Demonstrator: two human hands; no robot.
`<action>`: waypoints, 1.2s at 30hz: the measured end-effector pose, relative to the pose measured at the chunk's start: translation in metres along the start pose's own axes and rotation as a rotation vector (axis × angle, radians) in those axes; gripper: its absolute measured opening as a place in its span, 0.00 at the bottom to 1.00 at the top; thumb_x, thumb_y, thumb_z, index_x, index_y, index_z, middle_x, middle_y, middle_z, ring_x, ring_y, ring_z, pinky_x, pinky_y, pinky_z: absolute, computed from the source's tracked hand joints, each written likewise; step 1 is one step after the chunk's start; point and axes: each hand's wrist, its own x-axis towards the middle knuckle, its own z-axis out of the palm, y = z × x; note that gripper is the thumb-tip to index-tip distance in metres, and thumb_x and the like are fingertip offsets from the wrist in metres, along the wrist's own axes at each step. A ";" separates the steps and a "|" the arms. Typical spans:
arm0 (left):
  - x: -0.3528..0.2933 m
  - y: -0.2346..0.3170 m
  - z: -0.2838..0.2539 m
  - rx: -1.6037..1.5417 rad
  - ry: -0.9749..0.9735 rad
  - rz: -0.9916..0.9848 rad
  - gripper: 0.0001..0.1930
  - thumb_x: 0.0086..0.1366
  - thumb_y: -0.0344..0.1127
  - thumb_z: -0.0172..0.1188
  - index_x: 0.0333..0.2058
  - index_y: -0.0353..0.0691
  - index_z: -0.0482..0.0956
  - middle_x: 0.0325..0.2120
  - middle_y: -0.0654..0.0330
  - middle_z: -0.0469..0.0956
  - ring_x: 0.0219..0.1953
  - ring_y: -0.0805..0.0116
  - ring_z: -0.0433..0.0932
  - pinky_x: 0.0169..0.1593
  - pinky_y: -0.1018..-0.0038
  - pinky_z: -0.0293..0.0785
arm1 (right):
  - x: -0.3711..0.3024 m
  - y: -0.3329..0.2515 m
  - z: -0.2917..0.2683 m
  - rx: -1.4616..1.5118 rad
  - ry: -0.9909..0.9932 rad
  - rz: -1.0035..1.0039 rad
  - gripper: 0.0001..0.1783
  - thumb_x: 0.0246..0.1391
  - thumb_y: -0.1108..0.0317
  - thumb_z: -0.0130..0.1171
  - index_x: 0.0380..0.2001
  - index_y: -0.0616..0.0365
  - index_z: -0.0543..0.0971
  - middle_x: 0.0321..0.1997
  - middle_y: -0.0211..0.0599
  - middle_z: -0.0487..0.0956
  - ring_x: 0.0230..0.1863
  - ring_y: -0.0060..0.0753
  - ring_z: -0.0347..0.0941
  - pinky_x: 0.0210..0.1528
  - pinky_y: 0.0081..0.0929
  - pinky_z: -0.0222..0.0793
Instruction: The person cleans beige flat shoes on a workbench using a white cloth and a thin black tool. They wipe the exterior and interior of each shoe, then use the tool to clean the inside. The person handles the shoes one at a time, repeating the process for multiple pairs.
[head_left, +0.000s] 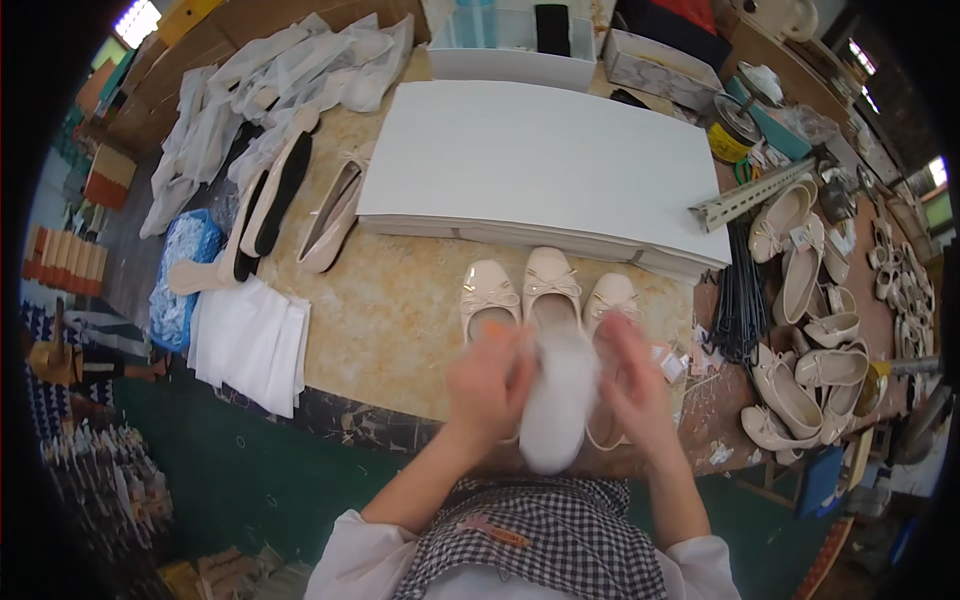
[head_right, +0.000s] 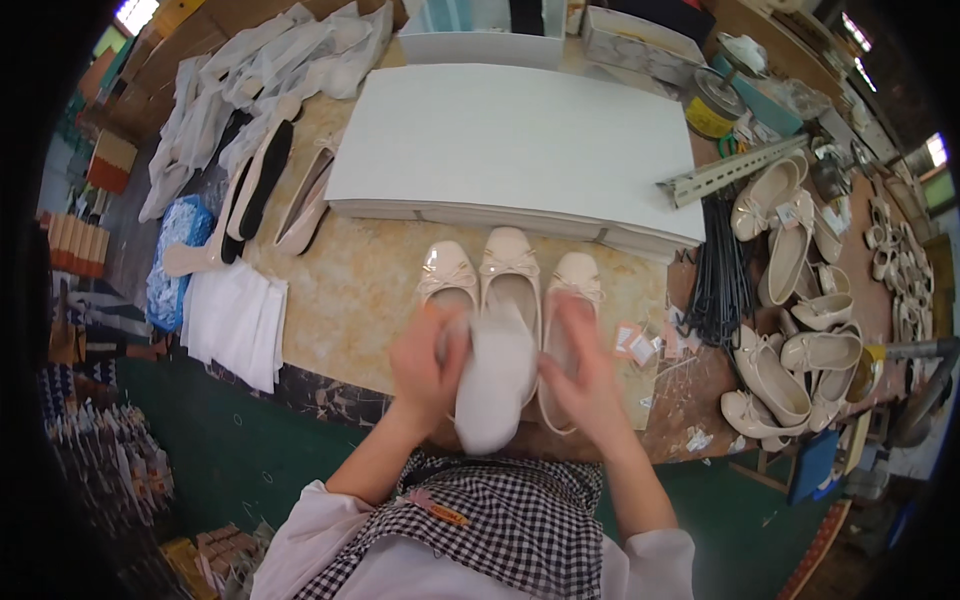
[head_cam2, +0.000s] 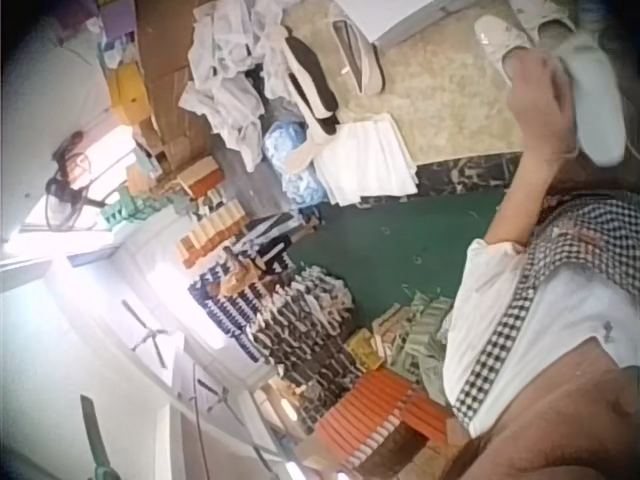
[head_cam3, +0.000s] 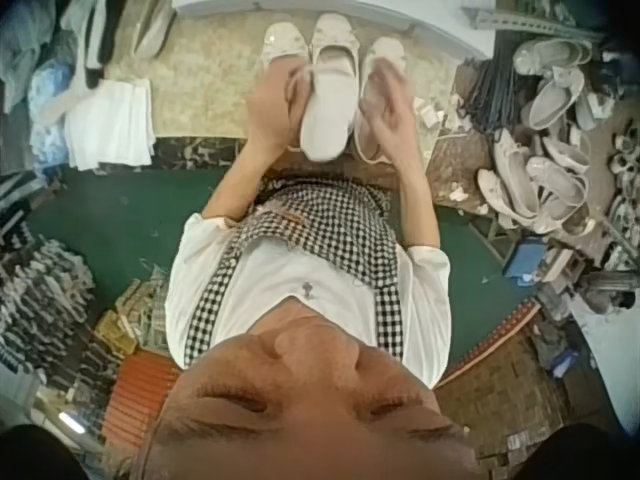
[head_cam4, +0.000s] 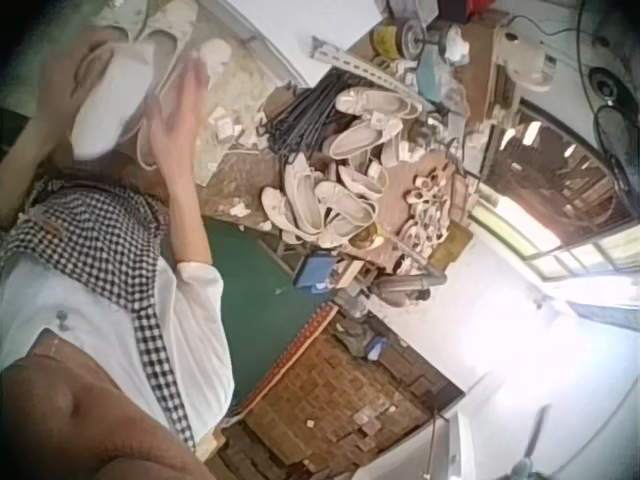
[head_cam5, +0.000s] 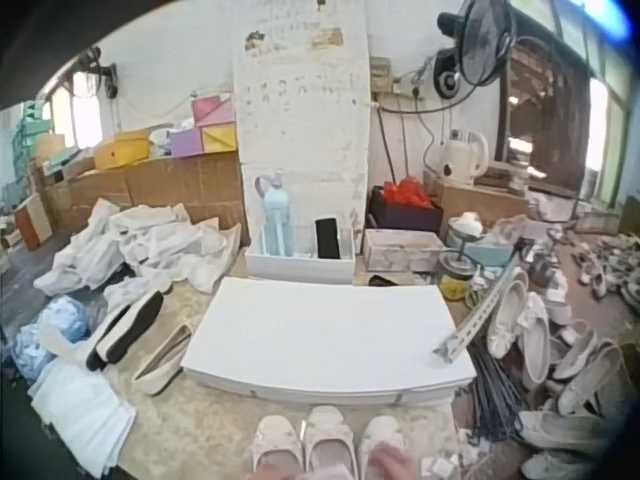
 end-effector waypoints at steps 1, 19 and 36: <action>0.007 -0.002 0.000 -0.025 0.074 -0.148 0.17 0.58 0.30 0.58 0.48 0.42 0.75 0.41 0.52 0.75 0.42 0.61 0.75 0.46 0.72 0.71 | -0.003 -0.010 0.009 -0.080 -0.066 -0.090 0.36 0.47 0.71 0.64 0.60 0.65 0.65 0.64 0.50 0.65 0.67 0.43 0.59 0.66 0.37 0.56; -0.036 -0.005 0.059 0.412 -0.409 0.113 0.13 0.55 0.41 0.61 0.23 0.36 0.81 0.28 0.56 0.80 0.34 0.64 0.78 0.45 0.70 0.67 | 0.065 0.026 0.052 -0.568 -0.185 -0.256 0.29 0.42 0.65 0.65 0.50 0.59 0.75 0.39 0.39 0.71 0.43 0.43 0.68 0.45 0.39 0.65; 0.237 -0.117 0.022 0.742 0.087 0.088 0.28 0.59 0.54 0.57 0.58 0.54 0.71 0.59 0.45 0.63 0.65 0.46 0.55 0.64 0.38 0.43 | 0.003 0.014 -0.024 -0.537 0.150 -0.064 0.26 0.45 0.74 0.64 0.51 0.61 0.74 0.53 0.44 0.71 0.57 0.49 0.65 0.57 0.36 0.63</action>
